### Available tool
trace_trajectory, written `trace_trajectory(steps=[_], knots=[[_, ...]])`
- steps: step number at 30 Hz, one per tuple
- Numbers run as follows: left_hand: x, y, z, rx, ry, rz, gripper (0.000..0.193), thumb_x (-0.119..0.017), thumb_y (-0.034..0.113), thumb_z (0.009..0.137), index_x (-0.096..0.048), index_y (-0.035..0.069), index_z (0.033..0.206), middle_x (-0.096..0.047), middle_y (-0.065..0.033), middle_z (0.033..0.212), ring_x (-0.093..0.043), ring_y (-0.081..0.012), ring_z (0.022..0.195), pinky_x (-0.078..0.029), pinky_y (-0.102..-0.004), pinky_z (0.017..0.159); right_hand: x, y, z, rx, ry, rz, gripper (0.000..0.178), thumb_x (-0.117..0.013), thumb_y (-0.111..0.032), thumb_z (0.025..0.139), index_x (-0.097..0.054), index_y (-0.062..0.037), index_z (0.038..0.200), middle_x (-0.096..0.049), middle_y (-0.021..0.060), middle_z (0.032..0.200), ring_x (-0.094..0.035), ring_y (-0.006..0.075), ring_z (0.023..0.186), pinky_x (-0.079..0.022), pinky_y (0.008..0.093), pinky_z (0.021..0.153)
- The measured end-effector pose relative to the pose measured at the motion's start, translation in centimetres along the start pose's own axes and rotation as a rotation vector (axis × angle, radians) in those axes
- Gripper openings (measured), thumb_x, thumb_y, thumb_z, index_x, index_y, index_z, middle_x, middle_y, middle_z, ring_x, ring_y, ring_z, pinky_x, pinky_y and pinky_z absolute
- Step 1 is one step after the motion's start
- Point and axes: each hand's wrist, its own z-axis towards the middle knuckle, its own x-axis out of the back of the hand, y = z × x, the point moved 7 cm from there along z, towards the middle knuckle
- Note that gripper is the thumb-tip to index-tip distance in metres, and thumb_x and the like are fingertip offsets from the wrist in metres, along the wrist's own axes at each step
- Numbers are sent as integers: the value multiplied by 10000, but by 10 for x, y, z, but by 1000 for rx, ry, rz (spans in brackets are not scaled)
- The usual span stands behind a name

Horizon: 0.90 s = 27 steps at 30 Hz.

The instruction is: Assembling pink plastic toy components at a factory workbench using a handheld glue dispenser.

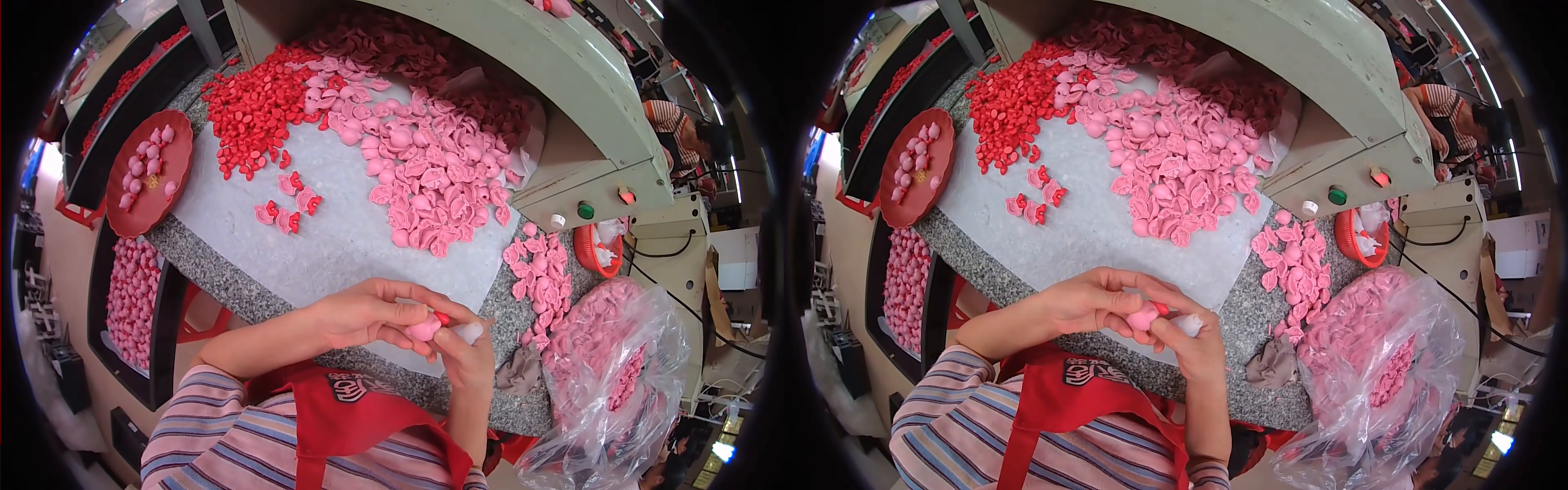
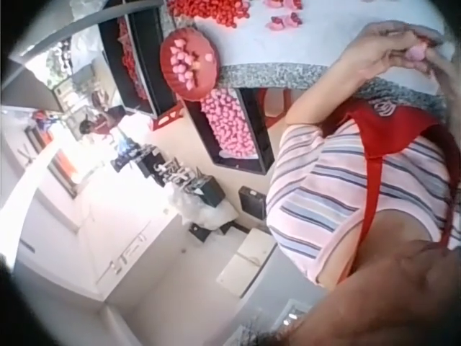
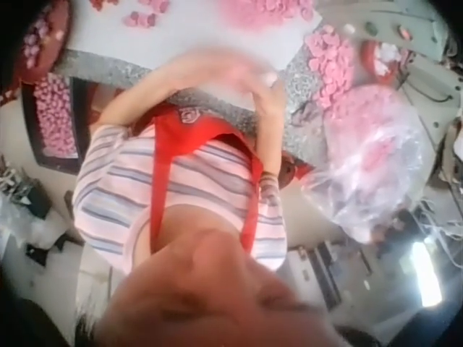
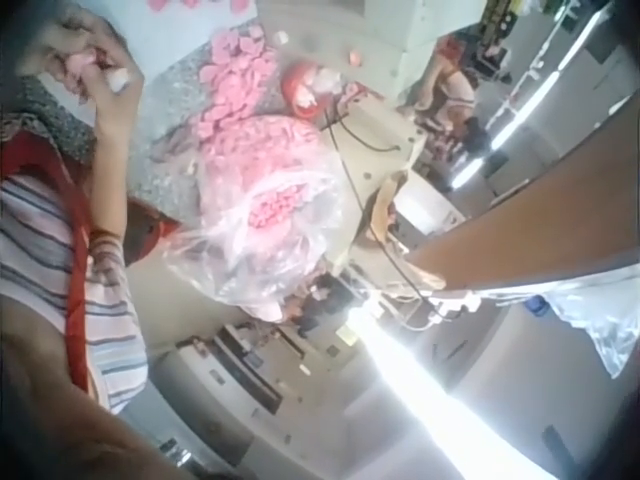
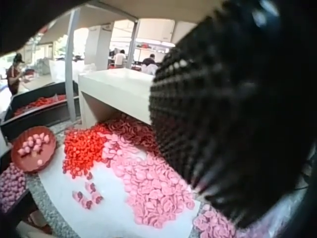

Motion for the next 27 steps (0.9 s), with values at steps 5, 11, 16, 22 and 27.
trace_trajectory(steps=[5,11,16,22,27], knots=[[1,6,-6,-214,192,295,327,-555,123,848,-500,29,1157,-613,-101,914,-628,-147,755,-504,-214,626,-1,-8,-3,279,89,-93,251,-590,57,724,-601,20,972,-550,166,1034,-573,133,629,-448,195,479],[-19,27,-18,-633,108,694,394,-594,-65,757,-484,9,1128,-640,-117,814,-634,-137,670,-512,-228,570,-1,-6,-12,448,147,-74,234,-576,88,718,-599,15,940,-539,174,1022,-572,164,713,-465,210,487],[-22,28,-21,-629,130,741,337,-575,-32,787,-491,3,1111,-641,-127,789,-631,-134,677,-505,-232,554,-1,-1,-8,445,73,13,212,-557,107,722,-589,4,904,-529,169,993,-560,167,696,-465,218,479],[-2,15,-21,-501,154,556,322,-560,-18,802,-491,0,1116,-624,-104,772,-619,-132,689,-491,-224,534,-8,14,-3,332,83,114,156,-544,92,742,-560,-3,864,-515,167,986,-542,162,604,-438,223,449],[15,24,-33,-555,334,804,344,-663,59,741,-571,53,1072,-579,-44,771,-559,-108,631,-442,-215,521,-14,37,1,109,274,97,160,-515,-64,813,-497,-51,972,-542,119,914,-501,154,557,-388,244,435]])
